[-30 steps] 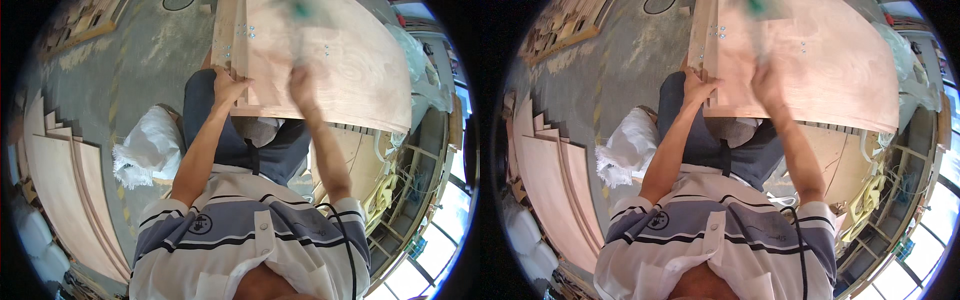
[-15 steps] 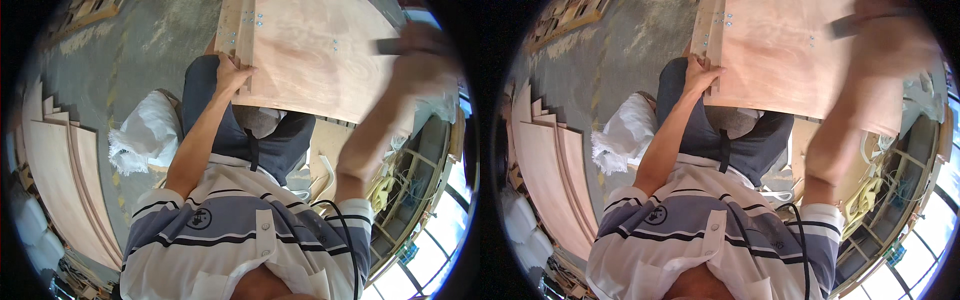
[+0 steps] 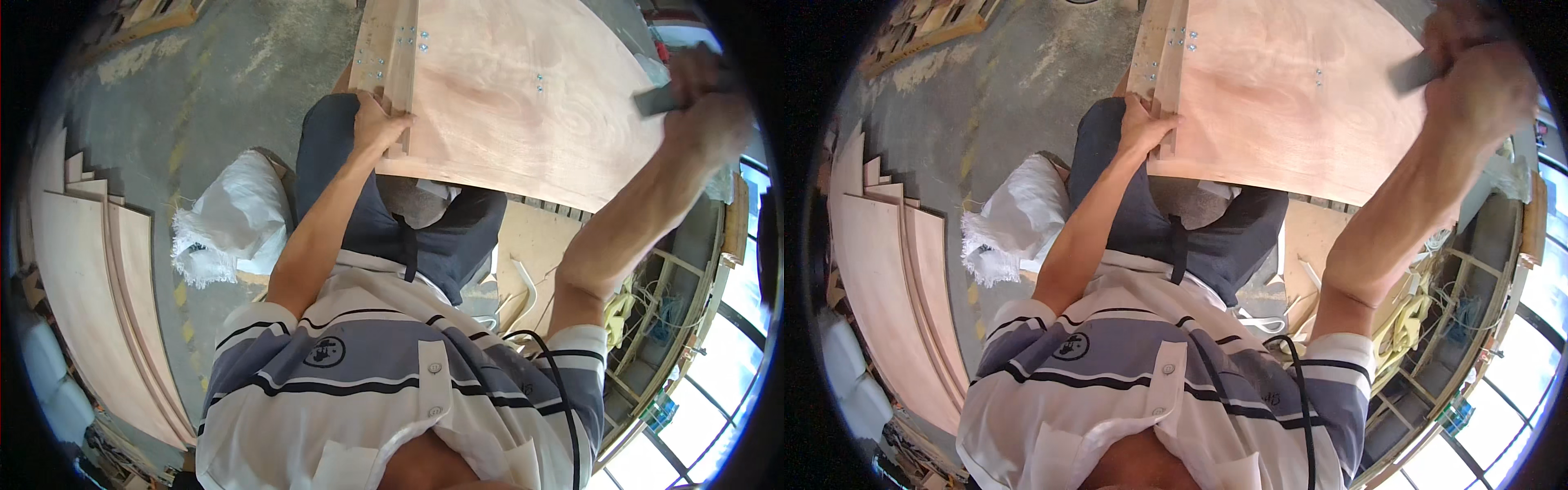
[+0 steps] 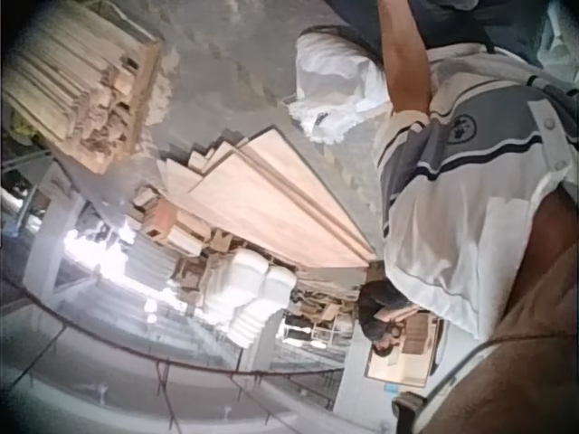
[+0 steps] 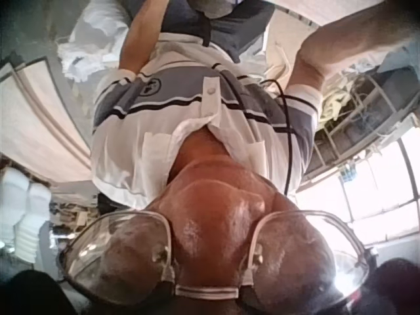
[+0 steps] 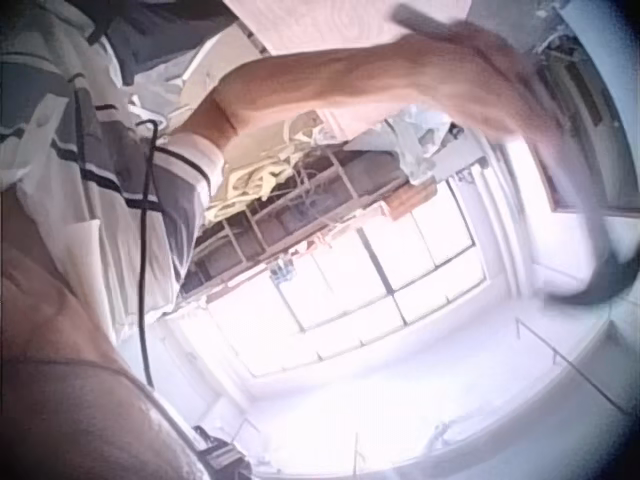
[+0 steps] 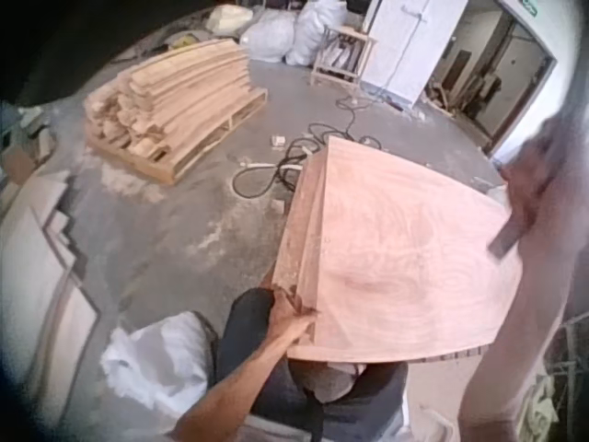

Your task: The recorder is hammering small nails into large curved wood panels, then stacking the finished panels.

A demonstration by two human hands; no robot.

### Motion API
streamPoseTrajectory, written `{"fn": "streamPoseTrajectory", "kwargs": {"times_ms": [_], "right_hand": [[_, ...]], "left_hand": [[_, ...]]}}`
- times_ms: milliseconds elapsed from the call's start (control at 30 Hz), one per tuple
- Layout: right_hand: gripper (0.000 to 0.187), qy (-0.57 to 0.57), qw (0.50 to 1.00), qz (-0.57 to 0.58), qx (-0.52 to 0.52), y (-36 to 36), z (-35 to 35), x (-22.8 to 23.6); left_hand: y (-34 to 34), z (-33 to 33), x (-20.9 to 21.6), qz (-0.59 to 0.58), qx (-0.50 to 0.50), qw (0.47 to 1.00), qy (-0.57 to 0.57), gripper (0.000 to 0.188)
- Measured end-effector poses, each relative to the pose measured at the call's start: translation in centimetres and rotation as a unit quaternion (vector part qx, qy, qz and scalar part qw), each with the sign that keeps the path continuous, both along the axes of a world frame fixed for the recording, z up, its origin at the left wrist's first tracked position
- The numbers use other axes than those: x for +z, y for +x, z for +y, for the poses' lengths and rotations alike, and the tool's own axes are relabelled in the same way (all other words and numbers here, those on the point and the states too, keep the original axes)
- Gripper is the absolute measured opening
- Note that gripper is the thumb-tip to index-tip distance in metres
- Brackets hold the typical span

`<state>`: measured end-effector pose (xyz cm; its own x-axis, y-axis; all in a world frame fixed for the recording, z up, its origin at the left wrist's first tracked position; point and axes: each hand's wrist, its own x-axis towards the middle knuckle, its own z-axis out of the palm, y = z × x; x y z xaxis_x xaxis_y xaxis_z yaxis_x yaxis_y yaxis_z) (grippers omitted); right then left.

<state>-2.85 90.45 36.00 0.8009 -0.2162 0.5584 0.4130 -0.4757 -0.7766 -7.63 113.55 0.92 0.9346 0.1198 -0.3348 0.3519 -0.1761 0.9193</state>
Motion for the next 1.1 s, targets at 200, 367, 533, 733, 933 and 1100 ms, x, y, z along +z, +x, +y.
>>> {"fn": "streamPoseTrajectory", "kwargs": {"times_ms": [200, 367, 533, 733, 933, 1100], "right_hand": [[0.031, -0.417, 0.883, -0.157, -0.148, -3.2, 2.0, -29.2], [0.037, 0.118, 0.799, 0.586, 0.06, -8.1, 6.5, -26.2], [0.037, 0.023, 0.87, 0.491, -0.043, -11.2, 2.4, -25.4], [0.049, -0.102, 0.906, 0.398, -0.104, -11.9, -1.2, -28.5], [0.04, 0.077, 0.879, 0.442, -0.162, -16.5, -3.1, -28.6], [0.033, 0.023, 0.91, 0.398, -0.112, -17.8, -1.6, -30.7]], "left_hand": [[0.1, 0.3, -0.3, 0.011, -0.013, 1.0, 0.017, 0.079], [-0.4, 0.7, -0.9, -0.001, 0.015, 0.998, 0.054, 0.079], [0.3, -0.6, -3.2, -0.038, -0.068, 0.997, 0.01, 0.061], [-2.8, 1.2, -2.4, -0.23, -0.079, 0.96, 0.138, 0.057], [-4.8, -2.2, 0.1, -0.245, -0.047, 0.952, 0.179, 0.072], [-4.8, -1.5, 1.5, -0.23, -0.066, 0.953, 0.186, 0.072]]}}
